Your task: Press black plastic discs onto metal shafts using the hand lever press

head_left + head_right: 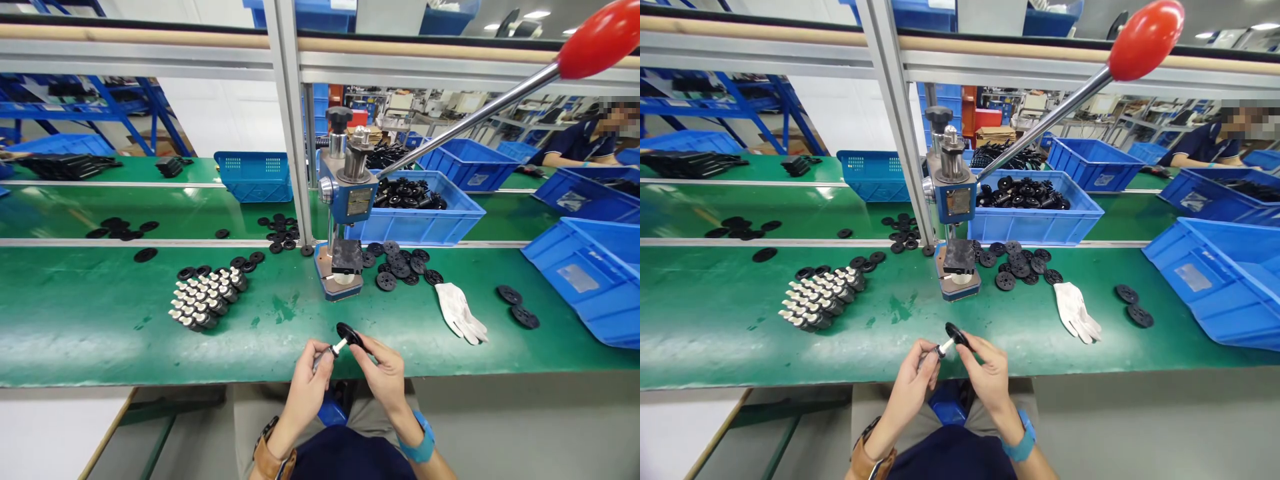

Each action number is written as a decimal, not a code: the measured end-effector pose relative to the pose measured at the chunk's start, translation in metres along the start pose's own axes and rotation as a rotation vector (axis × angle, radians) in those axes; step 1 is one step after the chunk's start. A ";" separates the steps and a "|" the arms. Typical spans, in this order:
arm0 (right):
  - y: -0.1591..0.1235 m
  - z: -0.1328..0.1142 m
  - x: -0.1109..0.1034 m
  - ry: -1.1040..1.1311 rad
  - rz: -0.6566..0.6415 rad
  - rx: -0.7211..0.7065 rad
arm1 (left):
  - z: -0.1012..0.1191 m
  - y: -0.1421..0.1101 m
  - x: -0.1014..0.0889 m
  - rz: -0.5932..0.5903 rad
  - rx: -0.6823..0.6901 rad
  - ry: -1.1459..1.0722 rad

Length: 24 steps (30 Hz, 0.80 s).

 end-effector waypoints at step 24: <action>-0.015 0.007 -0.004 0.001 -0.013 -0.050 | -0.008 -0.007 -0.004 0.007 -0.034 -0.002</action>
Point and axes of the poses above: each hand's wrist, its own y-axis towards the middle knuckle, its own x-axis out of the palm, z = x × y, the point moved 7 cm from there along y, towards the middle knuckle, and after that the axes turned 8 degrees about y, right-handed, at the moved point
